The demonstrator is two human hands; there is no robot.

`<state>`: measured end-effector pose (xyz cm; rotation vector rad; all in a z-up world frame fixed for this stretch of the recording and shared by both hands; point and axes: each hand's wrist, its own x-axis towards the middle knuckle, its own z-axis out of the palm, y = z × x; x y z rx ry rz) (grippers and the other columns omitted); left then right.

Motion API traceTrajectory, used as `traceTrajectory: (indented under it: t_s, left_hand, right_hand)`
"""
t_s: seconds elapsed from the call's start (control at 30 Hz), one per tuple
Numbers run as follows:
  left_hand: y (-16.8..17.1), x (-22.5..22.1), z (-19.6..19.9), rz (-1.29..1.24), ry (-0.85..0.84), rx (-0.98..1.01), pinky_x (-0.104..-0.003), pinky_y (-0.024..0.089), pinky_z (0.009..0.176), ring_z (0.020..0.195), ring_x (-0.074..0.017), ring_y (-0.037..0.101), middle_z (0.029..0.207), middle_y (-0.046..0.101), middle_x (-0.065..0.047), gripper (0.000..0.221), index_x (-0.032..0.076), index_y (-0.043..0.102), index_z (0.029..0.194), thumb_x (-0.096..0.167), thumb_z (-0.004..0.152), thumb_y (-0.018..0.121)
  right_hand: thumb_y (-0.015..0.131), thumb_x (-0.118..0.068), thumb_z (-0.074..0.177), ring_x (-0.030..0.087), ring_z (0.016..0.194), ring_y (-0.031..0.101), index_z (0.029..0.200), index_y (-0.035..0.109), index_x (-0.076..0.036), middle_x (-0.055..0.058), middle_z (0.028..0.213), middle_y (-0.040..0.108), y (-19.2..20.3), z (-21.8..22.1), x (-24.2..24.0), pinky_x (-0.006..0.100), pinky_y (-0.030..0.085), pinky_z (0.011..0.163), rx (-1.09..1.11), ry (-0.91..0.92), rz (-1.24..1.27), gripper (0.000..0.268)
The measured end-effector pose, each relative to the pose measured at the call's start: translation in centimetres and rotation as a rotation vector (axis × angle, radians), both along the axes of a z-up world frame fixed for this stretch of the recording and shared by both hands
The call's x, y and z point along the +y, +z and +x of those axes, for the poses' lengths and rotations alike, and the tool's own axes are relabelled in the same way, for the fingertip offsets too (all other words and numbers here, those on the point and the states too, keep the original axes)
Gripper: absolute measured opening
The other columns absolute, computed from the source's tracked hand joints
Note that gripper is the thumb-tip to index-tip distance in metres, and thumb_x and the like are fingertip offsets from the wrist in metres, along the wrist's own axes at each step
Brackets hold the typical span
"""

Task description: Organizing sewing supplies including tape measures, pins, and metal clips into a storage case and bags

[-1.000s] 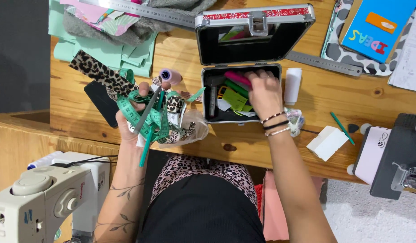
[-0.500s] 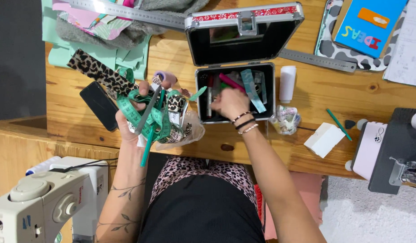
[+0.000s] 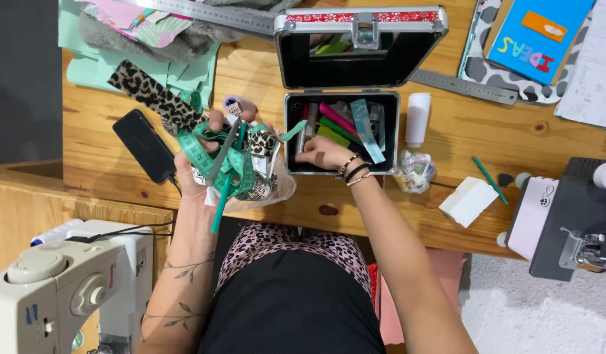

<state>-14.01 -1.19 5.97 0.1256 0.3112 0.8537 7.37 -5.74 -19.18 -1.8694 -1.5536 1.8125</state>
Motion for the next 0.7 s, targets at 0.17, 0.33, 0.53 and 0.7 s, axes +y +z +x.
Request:
traceTrajectory:
  t_s: [0.17, 0.33, 0.53, 0.7]
  left_hand:
    - [-0.8, 0.4, 0.1, 0.005, 0.002, -0.012, -0.031, 0.056, 0.052, 0.093, -0.0305, 0.069, 0.133, 0.054, -0.026, 0.024, 0.014, 0.047, 0.1, 0.002, 0.078, 0.051]
    - [-1.2, 0.2, -1.1, 0.005, 0.021, 0.001, -0.03, 0.055, 0.048, 0.092, -0.0301, 0.069, 0.133, 0.053, -0.025, 0.024, 0.014, 0.047, 0.1, 0.002, 0.079, 0.05]
    - [-1.0, 0.1, -0.3, 0.02, 0.011, -0.013, -0.035, 0.059, 0.05, 0.095, -0.0313, 0.07, 0.132, 0.053, -0.024, 0.022, 0.013, 0.048, 0.098, 0.002, 0.079, 0.052]
    - [-0.5, 0.0, 0.4, 0.08, 0.034, 0.127, -0.042, 0.057, 0.086, 0.11, -0.0295, 0.066, 0.128, 0.058, -0.019, 0.021, 0.017, 0.052, 0.096, 0.008, 0.077, 0.055]
  right_hand:
    - [0.058, -0.058, 0.088, 0.042, 0.106, 0.068, 0.097, 0.074, -0.01, 0.021, 0.1, 0.073, 11.0, 2.1, -1.1, 0.051, 0.054, 0.088, -0.244, -0.032, 0.014, 0.051]
    - [0.05, -0.033, 0.096, 0.036, 0.103, 0.068, 0.123, 0.067, -0.028, 0.01, 0.102, 0.068, 13.1, 6.9, -3.1, 0.046, 0.058, 0.085, -0.705, 0.098, 0.23, 0.032]
    - [0.062, -0.03, 0.094, 0.04, 0.128, 0.053, 0.134, 0.063, -0.026, 0.013, 0.136, 0.058, 14.8, 6.3, -3.7, 0.051, 0.052, 0.099, -0.567, 0.138, 0.202, 0.04]
    - [0.067, -0.009, 0.089, 0.055, 0.12, 0.05, 0.134, 0.052, 0.003, 0.036, 0.134, 0.041, 11.5, 3.7, -2.9, 0.057, 0.056, 0.092, -0.697, -0.3, 0.474, 0.05]
